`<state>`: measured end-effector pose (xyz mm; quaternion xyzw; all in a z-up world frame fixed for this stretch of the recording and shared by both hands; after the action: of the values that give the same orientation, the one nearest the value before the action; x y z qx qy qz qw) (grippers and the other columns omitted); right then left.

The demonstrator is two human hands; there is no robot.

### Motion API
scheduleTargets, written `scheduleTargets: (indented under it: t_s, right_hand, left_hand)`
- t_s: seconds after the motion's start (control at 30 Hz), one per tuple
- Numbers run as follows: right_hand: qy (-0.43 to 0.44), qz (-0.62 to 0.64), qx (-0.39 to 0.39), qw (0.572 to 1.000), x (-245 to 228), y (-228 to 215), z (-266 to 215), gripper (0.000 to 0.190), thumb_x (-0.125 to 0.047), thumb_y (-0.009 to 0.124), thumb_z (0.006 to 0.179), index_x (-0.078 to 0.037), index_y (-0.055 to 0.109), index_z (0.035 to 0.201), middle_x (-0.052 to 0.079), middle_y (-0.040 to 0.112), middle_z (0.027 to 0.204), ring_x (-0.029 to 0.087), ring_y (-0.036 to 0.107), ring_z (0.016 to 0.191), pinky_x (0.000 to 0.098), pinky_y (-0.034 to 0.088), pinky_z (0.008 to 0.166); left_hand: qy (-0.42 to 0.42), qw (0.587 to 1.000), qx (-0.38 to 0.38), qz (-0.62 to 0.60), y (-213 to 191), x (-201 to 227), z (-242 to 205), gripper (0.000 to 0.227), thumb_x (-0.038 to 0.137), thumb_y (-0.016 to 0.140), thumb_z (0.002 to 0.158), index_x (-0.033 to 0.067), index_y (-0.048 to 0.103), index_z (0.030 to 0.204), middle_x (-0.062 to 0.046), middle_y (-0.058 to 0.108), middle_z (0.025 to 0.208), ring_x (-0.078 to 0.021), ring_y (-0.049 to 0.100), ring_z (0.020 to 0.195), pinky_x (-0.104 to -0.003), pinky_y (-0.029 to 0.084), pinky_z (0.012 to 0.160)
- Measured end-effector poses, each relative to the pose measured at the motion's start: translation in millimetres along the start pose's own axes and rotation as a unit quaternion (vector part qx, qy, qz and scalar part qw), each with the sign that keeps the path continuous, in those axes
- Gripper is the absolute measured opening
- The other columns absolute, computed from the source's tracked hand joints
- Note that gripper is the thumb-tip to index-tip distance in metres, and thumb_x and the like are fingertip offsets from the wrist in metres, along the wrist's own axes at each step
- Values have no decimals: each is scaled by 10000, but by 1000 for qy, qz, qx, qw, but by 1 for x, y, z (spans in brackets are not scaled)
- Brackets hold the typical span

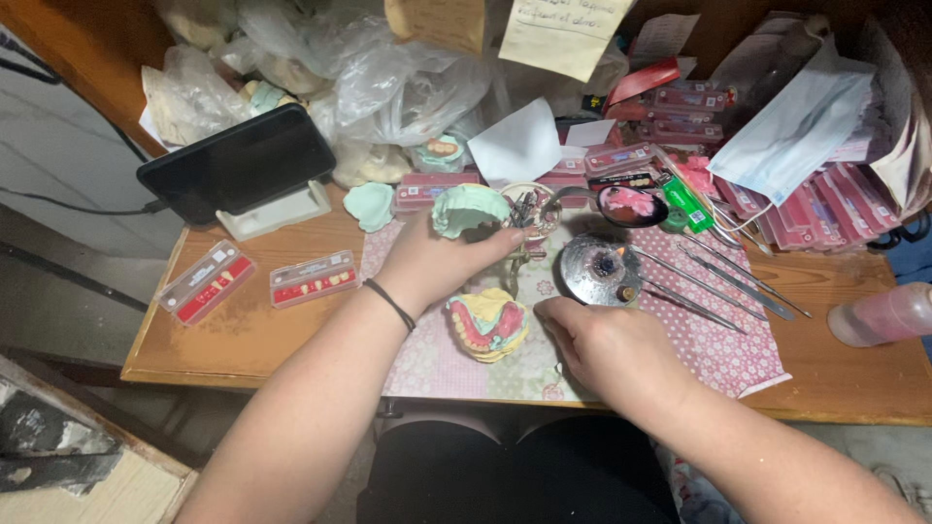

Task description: The person assembles a dental prosthesis by placing individual artificial teeth into a mold and using a metal spatula to smooth and adjust the pink and yellow base material. The person repeatedly checks the fit between the upper and lower halves of the mold.

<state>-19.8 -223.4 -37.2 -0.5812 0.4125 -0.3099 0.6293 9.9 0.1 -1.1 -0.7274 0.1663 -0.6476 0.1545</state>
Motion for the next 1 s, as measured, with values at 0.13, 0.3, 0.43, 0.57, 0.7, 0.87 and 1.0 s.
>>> scheduleTargets:
  t_s: [0.13,0.3,0.43,0.57,0.7,0.87,1.0]
  right_hand:
    - [-8,-19,13,1000,2,3,-2,166,-355,593,982,-326,693,1111,26,762,688,295,777,758,436,611,675]
    - [-165,54,140,975,-2,-21,5,103,-267,657,960,-290,730,1030,-11,763,762,235,771,776,347,600,636]
    - [-297,69,165,938,-27,-55,14,83,-235,642,1001,-221,724,1010,1,729,989,257,748,893,374,601,689]
    - [-383,62,133,912,-31,-55,26,128,-219,612,1023,-156,688,941,16,708,1017,263,727,926,371,595,690]
    - [-415,38,111,902,-31,-56,27,139,-204,605,1035,-119,679,953,53,691,1052,280,709,952,378,585,683]
    - [-430,15,104,897,-30,-52,28,127,-193,604,1026,-123,674,946,48,672,1024,266,691,915,373,577,681]
    - [-432,8,113,895,-32,-52,28,116,-202,607,1029,-139,682,966,36,667,1037,237,680,901,345,571,681]
  left_hand:
    - [3,1000,0,-18,-3,6,-5,736,483,774,811,30,643,1376,-213,712,1326,-371,616,1334,-511,460,1149]
    - [8,1000,-7,-22,-3,9,-5,714,520,765,823,47,665,1349,-208,732,1278,-378,649,1289,-510,487,1118]
    - [30,999,0,-24,-4,3,-3,748,515,778,794,15,665,1340,-221,731,1276,-405,642,1290,-531,494,1102]
    - [21,1000,0,-17,-6,6,-7,746,531,793,729,68,698,1306,-166,756,1263,-351,650,1297,-492,494,1124]
    - [39,999,13,-17,-4,-6,-2,692,547,793,707,112,740,1242,-126,786,1201,-317,682,1259,-459,516,1106]
    - [54,998,13,-11,-3,-3,-3,677,541,773,728,82,744,1225,-155,793,1168,-357,700,1224,-483,529,1080]
    - [57,998,14,2,-2,-6,0,667,575,772,712,116,760,1195,-126,800,1151,-338,703,1220,-472,539,1065]
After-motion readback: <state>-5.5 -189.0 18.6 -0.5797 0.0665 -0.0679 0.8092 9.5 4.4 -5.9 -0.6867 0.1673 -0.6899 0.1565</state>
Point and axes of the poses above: each hand's wrist, its own z-axis towards the middle knuckle, its own y-axis out of the palm, x = y × z, the point moved 1 cm from there along z, towards the middle knuckle
